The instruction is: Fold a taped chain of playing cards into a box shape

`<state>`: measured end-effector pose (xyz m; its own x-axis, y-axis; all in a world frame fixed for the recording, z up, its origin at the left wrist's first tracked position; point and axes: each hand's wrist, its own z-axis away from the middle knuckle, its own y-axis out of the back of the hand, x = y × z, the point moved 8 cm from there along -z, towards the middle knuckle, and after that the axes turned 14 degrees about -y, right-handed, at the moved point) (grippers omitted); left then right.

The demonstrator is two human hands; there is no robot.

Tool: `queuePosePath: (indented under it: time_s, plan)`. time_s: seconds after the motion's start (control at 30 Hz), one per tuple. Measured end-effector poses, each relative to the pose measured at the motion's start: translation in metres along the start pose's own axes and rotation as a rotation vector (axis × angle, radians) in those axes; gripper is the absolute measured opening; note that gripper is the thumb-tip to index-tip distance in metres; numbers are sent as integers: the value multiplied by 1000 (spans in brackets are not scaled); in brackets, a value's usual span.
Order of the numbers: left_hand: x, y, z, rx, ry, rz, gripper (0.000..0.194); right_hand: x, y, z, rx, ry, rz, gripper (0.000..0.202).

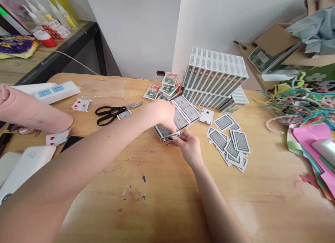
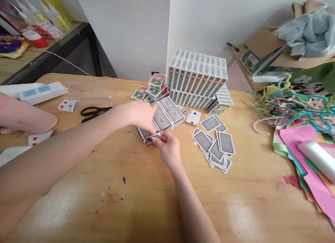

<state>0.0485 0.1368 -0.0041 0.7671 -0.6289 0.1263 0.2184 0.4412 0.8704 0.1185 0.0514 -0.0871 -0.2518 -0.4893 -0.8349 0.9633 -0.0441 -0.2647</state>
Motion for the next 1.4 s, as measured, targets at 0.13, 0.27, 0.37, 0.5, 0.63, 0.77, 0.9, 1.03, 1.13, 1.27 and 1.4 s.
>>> queuePosePath:
  time_s: [0.13, 0.27, 0.37, 0.5, 0.63, 0.77, 0.9, 1.03, 1.13, 1.27, 1.4]
  plan:
    - [1, 0, 1, -10, -5, -57, 98, -2, 1, 1, 52, -39, 43, 25]
    - [1, 0, 2, -7, -6, -61, 98, -2, 1, 2, 129, -77, 121, 21]
    - [1, 1, 3, -1, -2, -67, 97, -1, 1, 3, 103, -66, 91, 26]
    - [2, 2, 2, 14, -20, -66, 98, 0, -1, 4, -71, -6, -10, 31]
    - [1, 2, 0, 33, -21, -75, 96, 3, 7, -1, -107, -7, -16, 30]
    - [1, 1, 0, 12, -22, -71, 99, -1, 14, -8, -71, -11, 53, 31]
    - [4, 1, 1, 0, -23, -69, 100, -9, 13, -7, -51, -45, 144, 29]
    - [6, 0, 2, -7, -12, -59, 98, -12, 13, -4, 44, -160, 214, 16]
    - [6, 0, 3, 7, -24, -57, 96, -13, 14, -2, 116, -223, 256, 15]
    - [5, 3, 4, 16, -42, -68, 85, -15, 15, -1, 162, -203, 208, 19]
    - [6, 2, 8, -18, -58, -78, 78, -15, 16, 1, 176, -184, 194, 17]
